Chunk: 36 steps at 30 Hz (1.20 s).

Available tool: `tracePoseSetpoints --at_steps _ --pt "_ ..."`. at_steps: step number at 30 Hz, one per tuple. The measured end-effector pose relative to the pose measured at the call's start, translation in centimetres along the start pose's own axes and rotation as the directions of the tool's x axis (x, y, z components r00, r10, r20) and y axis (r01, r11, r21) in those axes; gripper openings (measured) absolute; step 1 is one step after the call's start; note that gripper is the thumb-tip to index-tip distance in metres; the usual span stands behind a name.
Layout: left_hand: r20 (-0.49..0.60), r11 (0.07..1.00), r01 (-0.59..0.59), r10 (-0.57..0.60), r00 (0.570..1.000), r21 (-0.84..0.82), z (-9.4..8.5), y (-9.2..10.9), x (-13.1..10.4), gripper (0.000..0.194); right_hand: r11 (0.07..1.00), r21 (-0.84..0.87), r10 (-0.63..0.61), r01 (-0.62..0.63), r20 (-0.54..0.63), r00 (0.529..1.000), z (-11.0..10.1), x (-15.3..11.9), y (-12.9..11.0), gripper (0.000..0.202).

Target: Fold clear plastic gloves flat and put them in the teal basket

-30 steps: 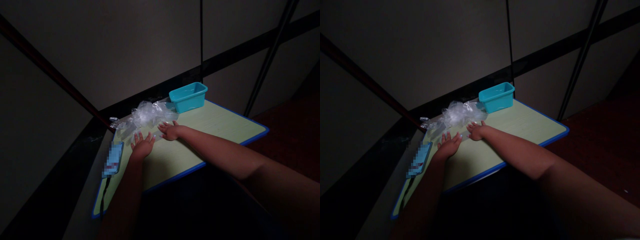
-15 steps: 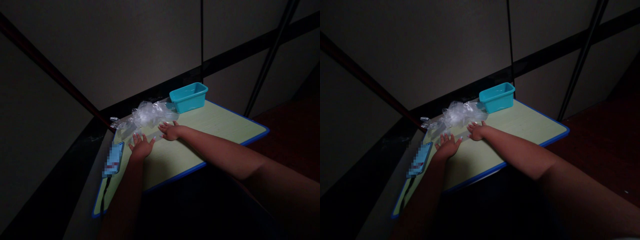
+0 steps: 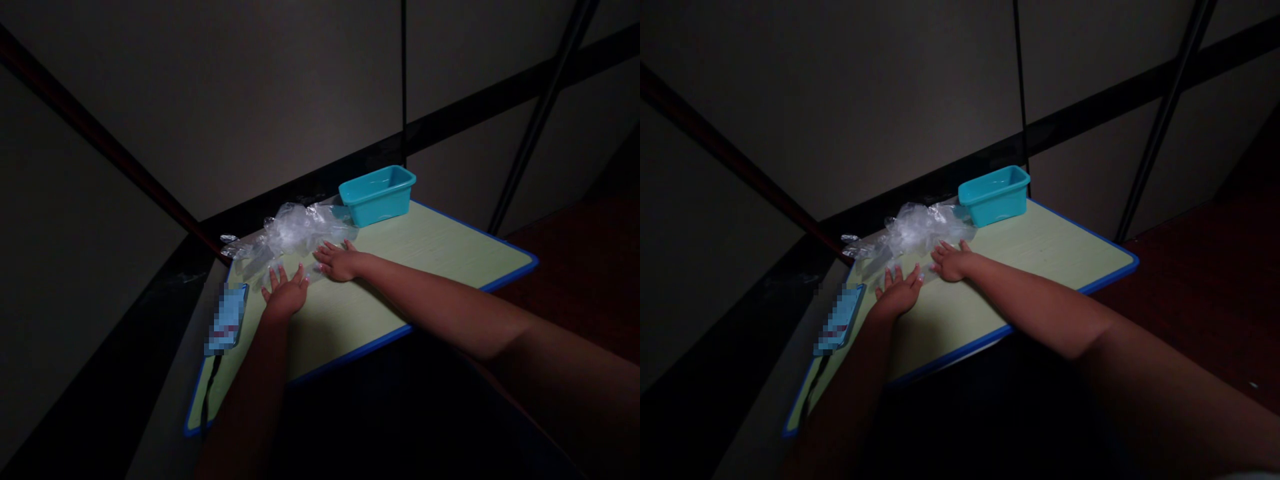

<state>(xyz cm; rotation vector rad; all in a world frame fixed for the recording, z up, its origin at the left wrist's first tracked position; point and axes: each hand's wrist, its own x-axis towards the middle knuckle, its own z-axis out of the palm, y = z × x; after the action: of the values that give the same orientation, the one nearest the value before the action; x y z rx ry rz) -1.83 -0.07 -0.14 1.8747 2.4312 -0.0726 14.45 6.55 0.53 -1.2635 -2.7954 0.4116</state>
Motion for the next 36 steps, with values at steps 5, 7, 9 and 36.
tracePoseSetpoints --at_steps 5,7,9,36 --pt "-0.003 1.000 -0.010 0.010 1.000 0.008 0.0 0.0 -0.1 0.052 0.995 -0.027 -0.096 0.095 -0.068 0.993 0.2 -0.4 -1.0 0.057" --pt "-0.003 1.000 -0.007 0.007 1.000 0.017 -0.1 0.1 -0.2 0.052 0.991 -0.025 -0.135 0.134 -0.047 0.990 0.5 -0.4 -1.2 0.057" --pt "-0.006 1.000 -0.004 0.004 1.000 0.029 -0.1 0.2 -0.3 0.052 0.989 -0.027 -0.147 0.147 -0.019 0.989 0.8 -0.3 -1.4 0.058" --pt "-0.002 1.000 -0.005 0.006 1.000 0.028 0.0 0.0 -0.1 0.053 0.996 -0.029 0.088 -0.088 -0.011 0.996 -0.1 -0.6 0.2 0.065"
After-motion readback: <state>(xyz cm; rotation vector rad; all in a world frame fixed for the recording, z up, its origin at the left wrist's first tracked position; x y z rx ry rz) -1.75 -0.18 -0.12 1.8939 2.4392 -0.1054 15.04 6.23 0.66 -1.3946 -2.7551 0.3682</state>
